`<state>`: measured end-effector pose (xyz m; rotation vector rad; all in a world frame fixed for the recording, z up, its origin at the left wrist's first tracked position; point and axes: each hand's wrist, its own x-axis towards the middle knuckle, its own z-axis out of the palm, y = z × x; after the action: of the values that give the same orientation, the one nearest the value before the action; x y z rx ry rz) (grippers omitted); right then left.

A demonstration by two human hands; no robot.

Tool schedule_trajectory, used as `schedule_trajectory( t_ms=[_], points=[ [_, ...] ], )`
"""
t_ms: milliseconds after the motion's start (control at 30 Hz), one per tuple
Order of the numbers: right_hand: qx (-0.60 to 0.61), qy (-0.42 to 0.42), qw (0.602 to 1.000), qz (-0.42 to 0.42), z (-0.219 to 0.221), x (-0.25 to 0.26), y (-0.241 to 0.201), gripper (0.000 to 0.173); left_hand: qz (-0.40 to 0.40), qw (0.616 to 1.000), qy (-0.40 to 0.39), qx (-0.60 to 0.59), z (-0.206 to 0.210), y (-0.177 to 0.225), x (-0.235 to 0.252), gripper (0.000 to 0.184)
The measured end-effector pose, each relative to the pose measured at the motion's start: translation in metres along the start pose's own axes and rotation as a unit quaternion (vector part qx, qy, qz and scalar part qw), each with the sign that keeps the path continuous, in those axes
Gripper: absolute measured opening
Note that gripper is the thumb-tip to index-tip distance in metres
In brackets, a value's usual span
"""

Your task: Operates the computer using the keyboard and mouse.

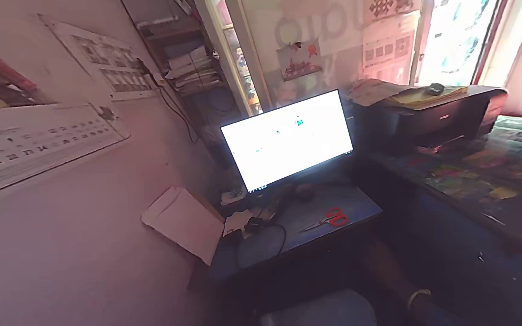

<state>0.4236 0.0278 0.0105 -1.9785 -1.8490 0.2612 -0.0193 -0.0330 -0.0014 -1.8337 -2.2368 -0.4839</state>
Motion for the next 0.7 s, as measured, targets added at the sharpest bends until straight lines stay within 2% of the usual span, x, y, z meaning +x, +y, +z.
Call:
schedule_trajectory(
  t_ms=[67, 167, 333, 533, 700],
  points=[
    [-0.014, -0.002, 1.0, 0.008, 0.0, 0.0, 0.0, 0.051, 0.015, 1.0, 0.015, 0.018, 0.008, -0.006, 0.0, 0.058],
    [-0.025, -0.009, 1.0, 0.014, 0.006, 0.003, 0.006, 0.052, 0.019, 0.999, -0.038, -0.003, 0.005, -0.006, 0.0, 0.059],
    [-0.029, 0.007, 1.0, -0.002, 0.006, 0.002, 0.011, 0.05, 0.011, 0.998, -0.05, -0.045, 0.003, 0.001, 0.002, 0.056],
    [-0.026, 0.006, 1.0, 0.002, 0.005, 0.0, 0.013, 0.051, 0.026, 0.999, -0.01, -0.03, 0.032, -0.012, 0.005, 0.055],
    [-0.02, 0.003, 1.0, 0.003, 0.001, -0.002, 0.008, 0.053, 0.029, 0.998, -0.009, -0.048, 0.02, -0.006, 0.004, 0.051]
  ],
)
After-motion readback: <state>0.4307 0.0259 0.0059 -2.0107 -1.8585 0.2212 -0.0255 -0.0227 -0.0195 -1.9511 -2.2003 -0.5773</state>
